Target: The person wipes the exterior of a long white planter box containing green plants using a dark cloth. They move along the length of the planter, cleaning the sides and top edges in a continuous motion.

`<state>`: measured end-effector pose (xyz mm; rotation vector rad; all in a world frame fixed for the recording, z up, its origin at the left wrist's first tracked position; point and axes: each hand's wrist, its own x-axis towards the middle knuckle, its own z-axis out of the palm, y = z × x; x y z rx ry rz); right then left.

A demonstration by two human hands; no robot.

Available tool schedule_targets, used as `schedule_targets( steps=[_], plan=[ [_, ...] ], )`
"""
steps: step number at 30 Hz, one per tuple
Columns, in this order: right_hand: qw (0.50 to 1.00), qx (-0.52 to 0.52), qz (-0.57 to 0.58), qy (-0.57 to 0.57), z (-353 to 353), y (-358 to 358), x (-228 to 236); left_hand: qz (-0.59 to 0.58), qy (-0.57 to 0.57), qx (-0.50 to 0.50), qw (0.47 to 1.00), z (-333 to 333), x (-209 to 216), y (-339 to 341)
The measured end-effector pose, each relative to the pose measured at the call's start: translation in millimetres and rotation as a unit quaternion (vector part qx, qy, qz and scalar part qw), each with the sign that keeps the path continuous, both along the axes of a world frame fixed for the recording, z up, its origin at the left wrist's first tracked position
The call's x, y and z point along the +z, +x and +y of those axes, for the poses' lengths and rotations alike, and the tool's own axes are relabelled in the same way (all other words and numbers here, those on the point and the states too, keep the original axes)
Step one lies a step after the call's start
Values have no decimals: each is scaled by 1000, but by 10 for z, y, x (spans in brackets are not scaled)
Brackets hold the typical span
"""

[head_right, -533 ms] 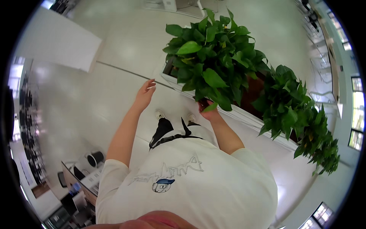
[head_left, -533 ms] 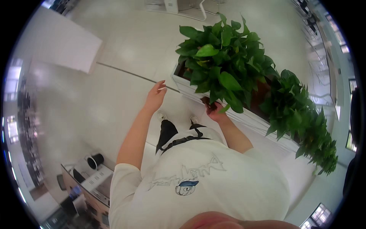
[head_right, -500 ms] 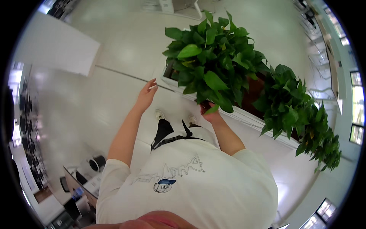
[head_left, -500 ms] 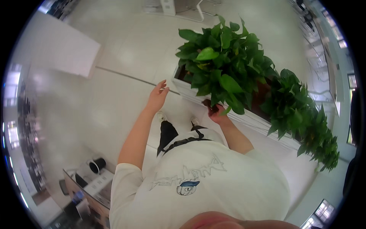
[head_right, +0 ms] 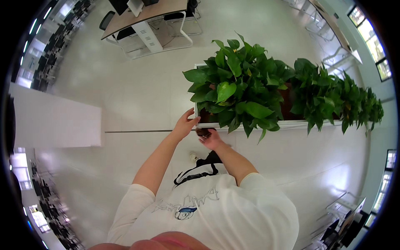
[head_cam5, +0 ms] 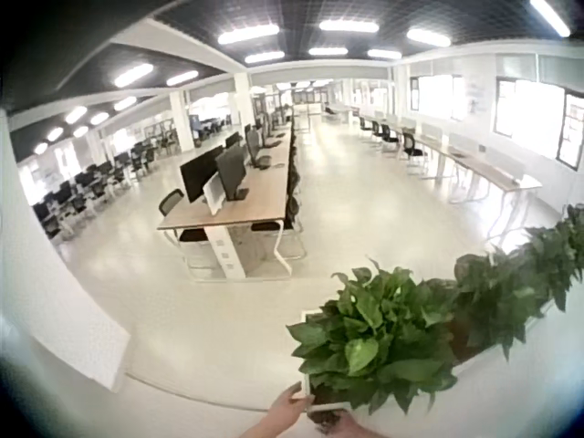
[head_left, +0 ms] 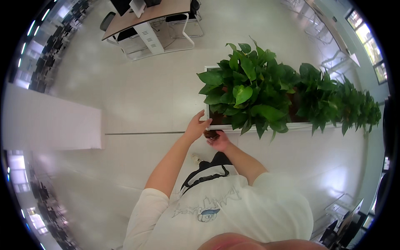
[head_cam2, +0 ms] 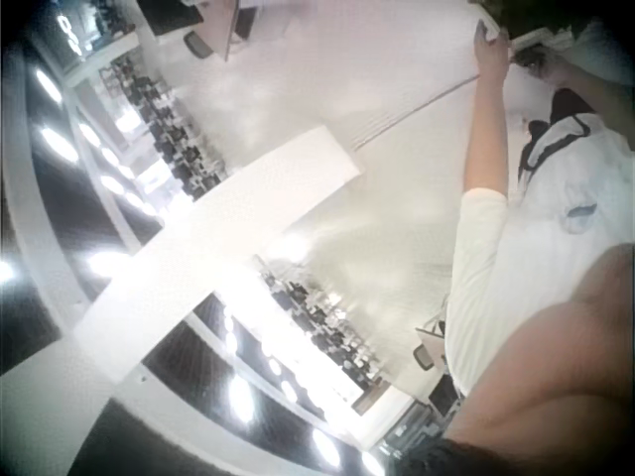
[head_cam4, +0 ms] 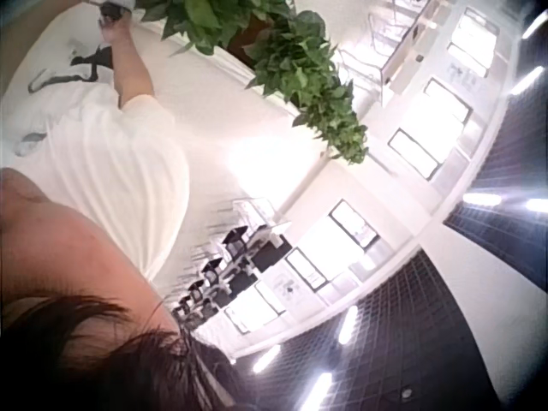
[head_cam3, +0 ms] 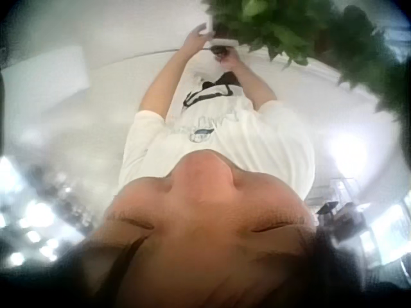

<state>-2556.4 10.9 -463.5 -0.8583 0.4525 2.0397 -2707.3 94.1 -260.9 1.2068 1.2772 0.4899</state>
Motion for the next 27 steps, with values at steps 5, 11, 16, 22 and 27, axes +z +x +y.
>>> schedule_targets(
  steps=[5, 11, 16, 22, 27],
  plan=[
    [988, -125, 64, -62, 130, -446, 273, -54, -59, -48, 996, 49, -164, -94],
    [969, -224, 32, -101, 54, -10, 495, -61, -18, -62, 996, -14, 159, -83],
    [945, -326, -12, -32, -206, 1271, 229, -27, -35, -34, 998, -45, -260, 91],
    [907, -405, -110, 31, -430, 2342, 740, -44, -73, 44, 995, -219, -266, 80],
    [896, -404, -184, -11, -507, 3074, 59, -34, -103, 38, 993, -209, -98, 112]
  ],
)
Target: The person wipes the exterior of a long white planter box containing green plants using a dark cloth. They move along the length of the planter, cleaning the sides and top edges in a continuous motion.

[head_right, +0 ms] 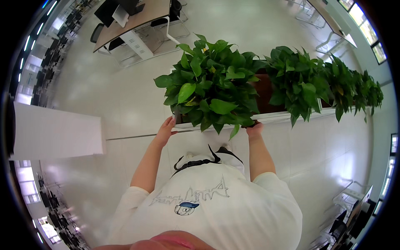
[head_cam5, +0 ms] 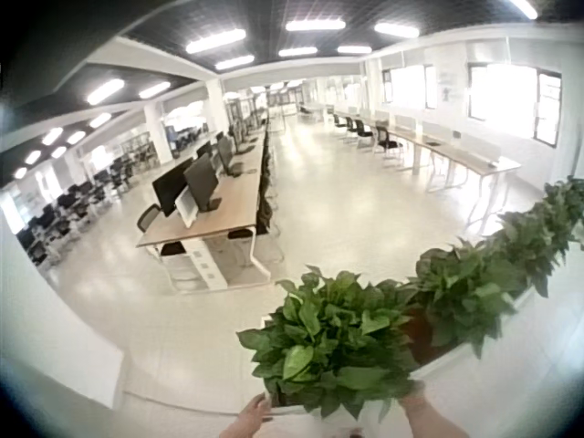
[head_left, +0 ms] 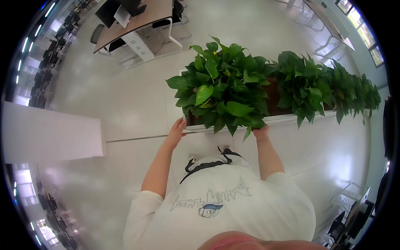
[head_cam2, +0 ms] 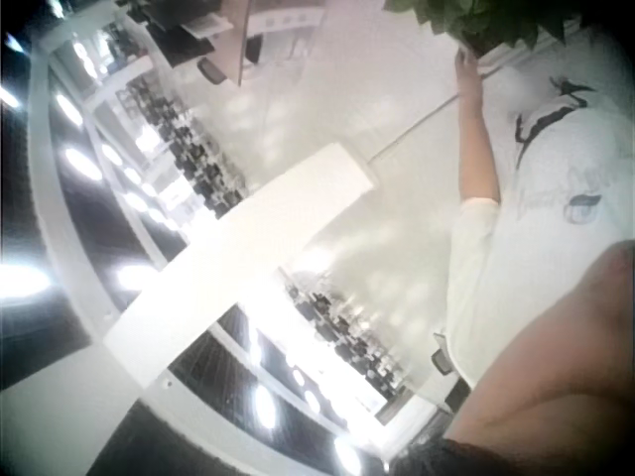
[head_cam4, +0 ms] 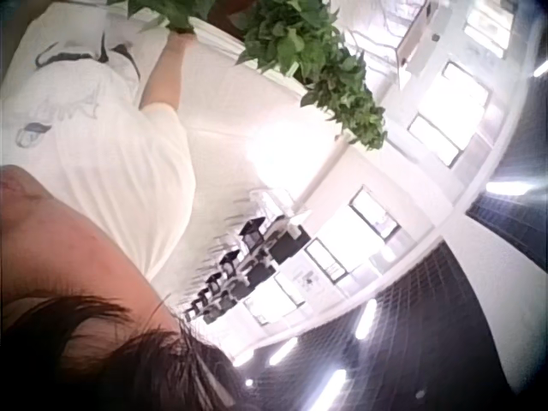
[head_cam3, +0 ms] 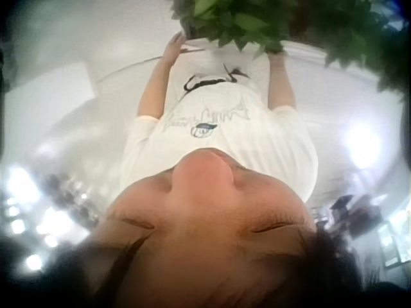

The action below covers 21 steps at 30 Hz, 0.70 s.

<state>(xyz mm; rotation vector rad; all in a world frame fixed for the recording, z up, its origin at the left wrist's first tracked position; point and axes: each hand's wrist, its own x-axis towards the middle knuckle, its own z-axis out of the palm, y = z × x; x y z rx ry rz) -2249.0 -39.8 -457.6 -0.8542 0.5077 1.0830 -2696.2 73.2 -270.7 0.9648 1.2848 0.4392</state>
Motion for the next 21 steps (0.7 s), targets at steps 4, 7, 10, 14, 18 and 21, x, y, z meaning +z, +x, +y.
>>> schedule_targets(
  steps=[4, 7, 10, 14, 18, 21],
  plan=[
    [997, -13, 69, -2, 84, 68, -95, 8, -16, 16, 1000, -25, -23, -7],
    [991, 4, 129, 23, 179, -109, -59, 36, 18, 66, 997, -125, -115, 66],
    [978, 36, 203, 35, 393, -579, 279, 77, 47, 75, 993, -176, -227, 91],
    [952, 148, 265, 39, 626, -1538, 378, 72, 50, 119, 989, -230, -211, 212],
    [921, 233, 311, 37, 708, -2524, 432, 84, 46, 117, 989, -256, -141, 271],
    [919, 226, 323, 20, 817, -2987, 468, 77, 38, 114, 990, -237, -115, 312]
  ],
)
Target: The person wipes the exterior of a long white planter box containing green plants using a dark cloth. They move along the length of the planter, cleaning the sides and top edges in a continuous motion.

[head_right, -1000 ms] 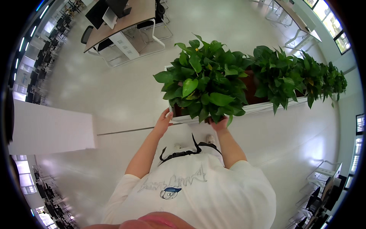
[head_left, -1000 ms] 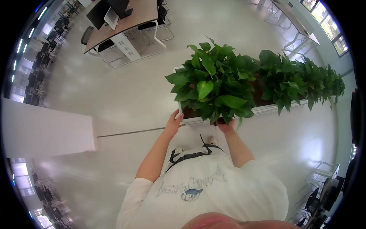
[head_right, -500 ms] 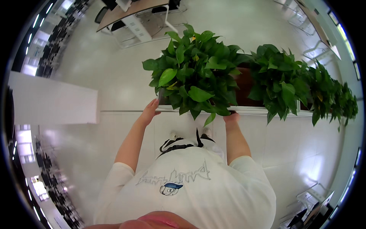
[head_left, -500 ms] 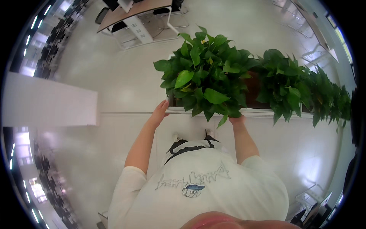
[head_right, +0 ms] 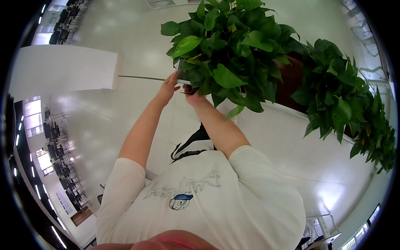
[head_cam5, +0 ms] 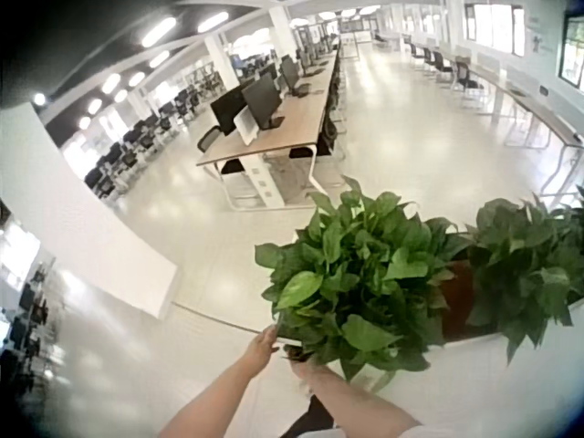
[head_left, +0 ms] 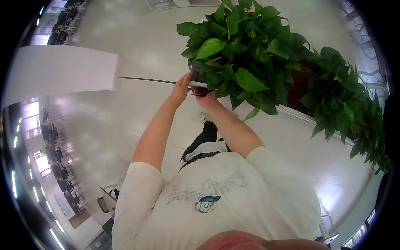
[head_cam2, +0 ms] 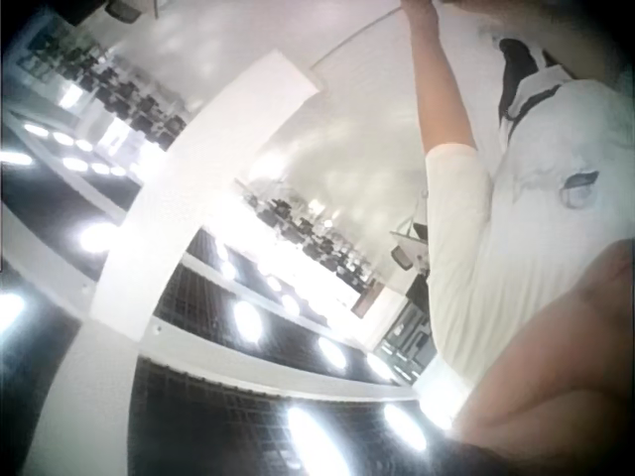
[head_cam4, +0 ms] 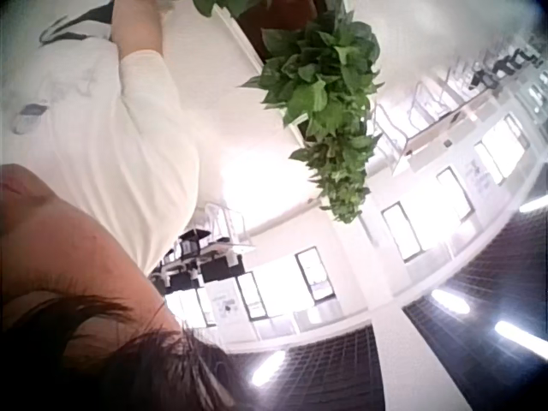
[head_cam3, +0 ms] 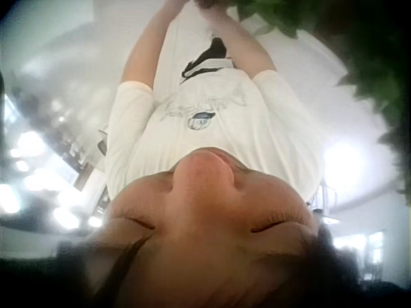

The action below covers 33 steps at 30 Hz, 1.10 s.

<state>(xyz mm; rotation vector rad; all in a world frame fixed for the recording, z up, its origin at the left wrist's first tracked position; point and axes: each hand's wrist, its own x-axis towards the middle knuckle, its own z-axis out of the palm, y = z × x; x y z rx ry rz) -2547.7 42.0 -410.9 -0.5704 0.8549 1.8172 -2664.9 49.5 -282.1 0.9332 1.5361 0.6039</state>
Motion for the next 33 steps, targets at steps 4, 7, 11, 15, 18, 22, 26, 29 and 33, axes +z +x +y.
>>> schedule_targets(
  steps=[4, 7, 11, 15, 18, 22, 26, 29, 33],
  plan=[
    [972, -25, 43, 228, -8, 184, -299, 16, 11, -2, 1000, 5, 32, 22],
    [902, 59, -187, 385, -255, 598, -585, -8, 4, 4, 1000, -29, 14, -77],
    [966, 28, -194, 166, -402, 1466, -950, -43, 66, -31, 996, 23, -29, -134],
    [966, -60, -240, 75, -409, 1564, -36, -104, 96, -139, 980, 171, -146, -233],
    [971, -108, -215, -6, -283, 1072, 257, -118, 77, -167, 976, 213, -120, -300],
    [975, -86, -194, -60, -97, 240, 827, -97, 67, -227, 967, 318, -139, -374],
    [967, -111, -198, -118, -7, -343, 652, -128, 113, -271, 947, 420, -430, -498],
    [958, -107, -239, -117, 32, -714, 630, -159, 106, -286, 939, 501, -532, -530],
    [927, -201, -315, -20, 102, -952, 333, -152, 60, -312, 936, 519, -152, -521]
  ],
)
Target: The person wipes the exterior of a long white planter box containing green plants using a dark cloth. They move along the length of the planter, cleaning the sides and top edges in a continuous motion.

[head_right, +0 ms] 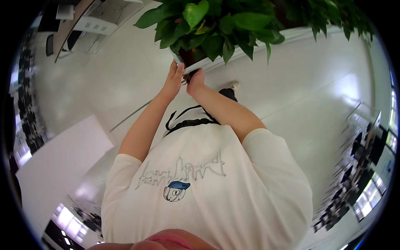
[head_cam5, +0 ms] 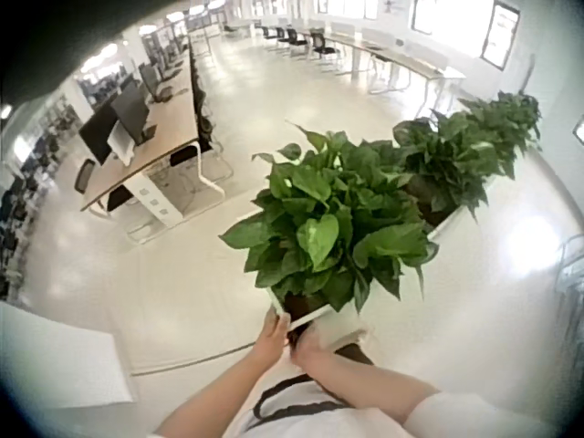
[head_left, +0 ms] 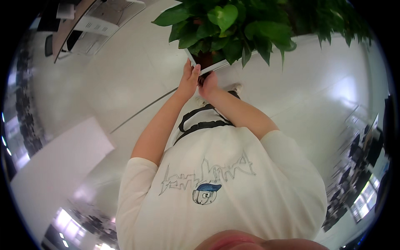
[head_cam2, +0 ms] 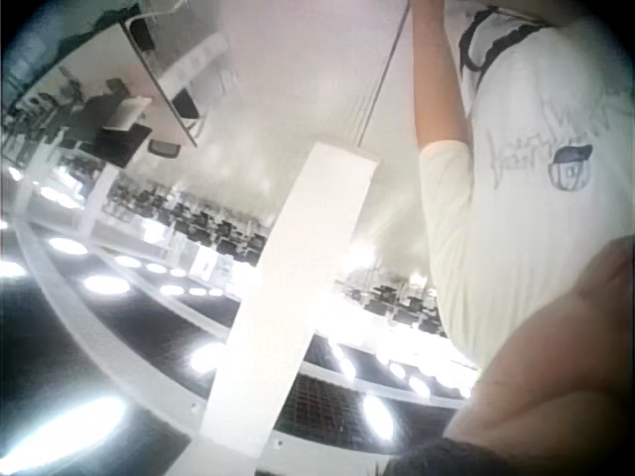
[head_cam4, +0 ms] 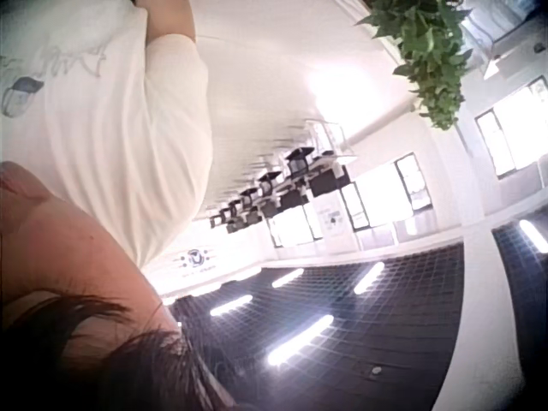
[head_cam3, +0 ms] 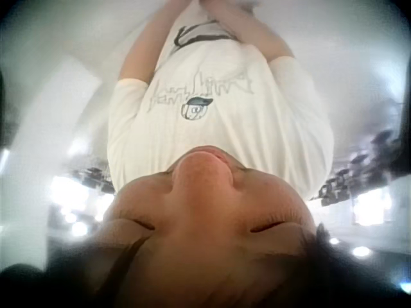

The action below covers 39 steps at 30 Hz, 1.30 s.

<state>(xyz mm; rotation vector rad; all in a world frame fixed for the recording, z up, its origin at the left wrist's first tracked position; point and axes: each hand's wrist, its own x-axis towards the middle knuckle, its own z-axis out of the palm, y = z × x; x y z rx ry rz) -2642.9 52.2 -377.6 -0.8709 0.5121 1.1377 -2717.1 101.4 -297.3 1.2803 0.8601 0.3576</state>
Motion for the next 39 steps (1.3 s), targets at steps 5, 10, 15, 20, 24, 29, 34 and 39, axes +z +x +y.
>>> schedule_targets(
  steps=[5, 10, 15, 20, 24, 29, 34, 39],
  plan=[
    [982, -114, 130, -74, 50, 432, -558, 15, 45, -27, 999, 86, -107, -2],
    [963, -216, 119, -109, -61, 1112, -777, 73, -14, -48, 996, 72, 69, 43],
    [974, -171, 101, -108, -37, 1134, -1289, 119, -43, 6, 992, 25, -44, -63],
    [974, -192, 122, -7, 209, 544, -2433, 116, -39, 46, 991, -28, -111, 23],
    [968, -146, 205, -2, 465, 109, -2251, 151, -13, 56, 987, -84, -129, -59],
    [963, -142, 227, 26, 321, 405, -2391, 123, -56, 101, 986, -53, -302, -96],
    [973, -115, 194, 42, -166, 1469, -2458, 67, -103, 220, 968, -296, -255, -19],
    [979, -134, 140, 56, -397, 2894, -2357, 66, -125, 296, 945, -358, -362, 71]
  ],
)
